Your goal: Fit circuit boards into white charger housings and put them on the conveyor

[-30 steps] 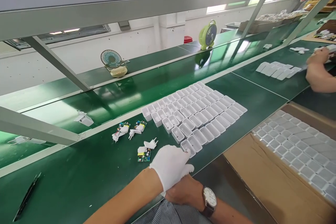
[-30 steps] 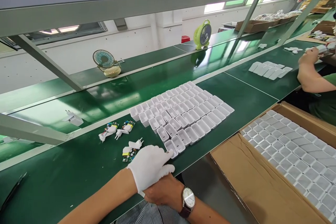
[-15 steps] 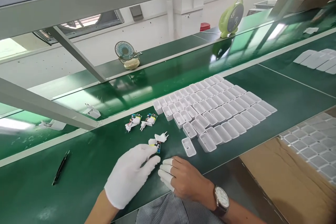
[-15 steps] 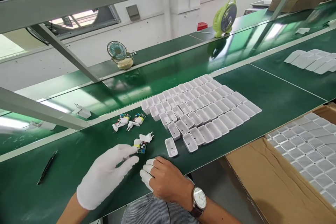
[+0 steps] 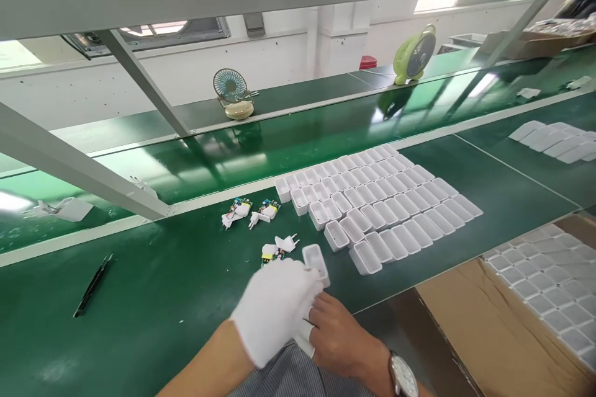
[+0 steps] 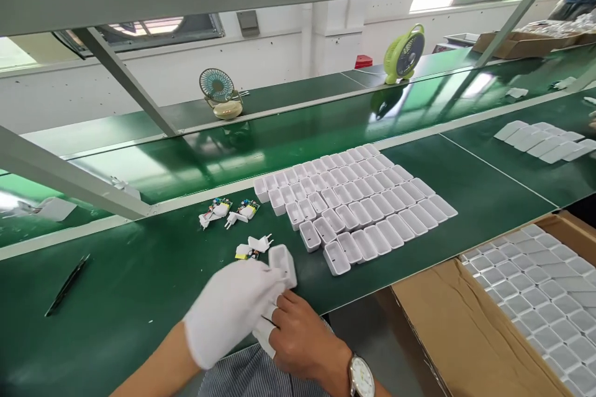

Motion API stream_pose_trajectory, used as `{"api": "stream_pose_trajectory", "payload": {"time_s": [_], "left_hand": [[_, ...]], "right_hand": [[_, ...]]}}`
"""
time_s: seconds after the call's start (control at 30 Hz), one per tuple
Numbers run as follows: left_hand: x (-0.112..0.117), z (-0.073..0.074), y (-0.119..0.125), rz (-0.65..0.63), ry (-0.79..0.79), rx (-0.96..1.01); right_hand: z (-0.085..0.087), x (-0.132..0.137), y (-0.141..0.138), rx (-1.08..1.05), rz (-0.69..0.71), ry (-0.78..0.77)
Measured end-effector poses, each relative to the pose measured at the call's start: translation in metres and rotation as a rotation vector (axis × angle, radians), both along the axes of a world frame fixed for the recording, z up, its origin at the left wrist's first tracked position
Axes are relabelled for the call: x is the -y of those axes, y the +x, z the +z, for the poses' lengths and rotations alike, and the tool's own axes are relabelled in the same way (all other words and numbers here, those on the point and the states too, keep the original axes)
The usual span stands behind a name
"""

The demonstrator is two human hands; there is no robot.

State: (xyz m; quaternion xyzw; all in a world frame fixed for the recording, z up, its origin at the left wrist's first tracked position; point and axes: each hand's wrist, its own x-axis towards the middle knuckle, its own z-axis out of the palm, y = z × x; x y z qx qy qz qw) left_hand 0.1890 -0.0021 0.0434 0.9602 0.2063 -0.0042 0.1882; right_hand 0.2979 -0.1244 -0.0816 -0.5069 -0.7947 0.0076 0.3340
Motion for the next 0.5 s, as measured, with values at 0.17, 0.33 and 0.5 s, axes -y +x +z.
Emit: {"api": "stream_pose_trajectory", "payload": {"time_s": [0.17, 0.33, 0.5], "left_hand": [[-0.023, 0.023, -0.095, 0.461, 0.187, 0.130], [-0.011, -0.004, -0.139, 0.597, 0.094, -0.018], [0.006, -0.026, -0.151, 0.518, -0.030, 0.066]], "right_hand": [[0.036, -0.020, 0.017, -0.079, -0.061, 0.067], [0.050, -0.057, 0.017, 0.061, -0.189, 0.052], [0.043, -0.086, 0.011, 0.131, -0.241, -0.008]]}}
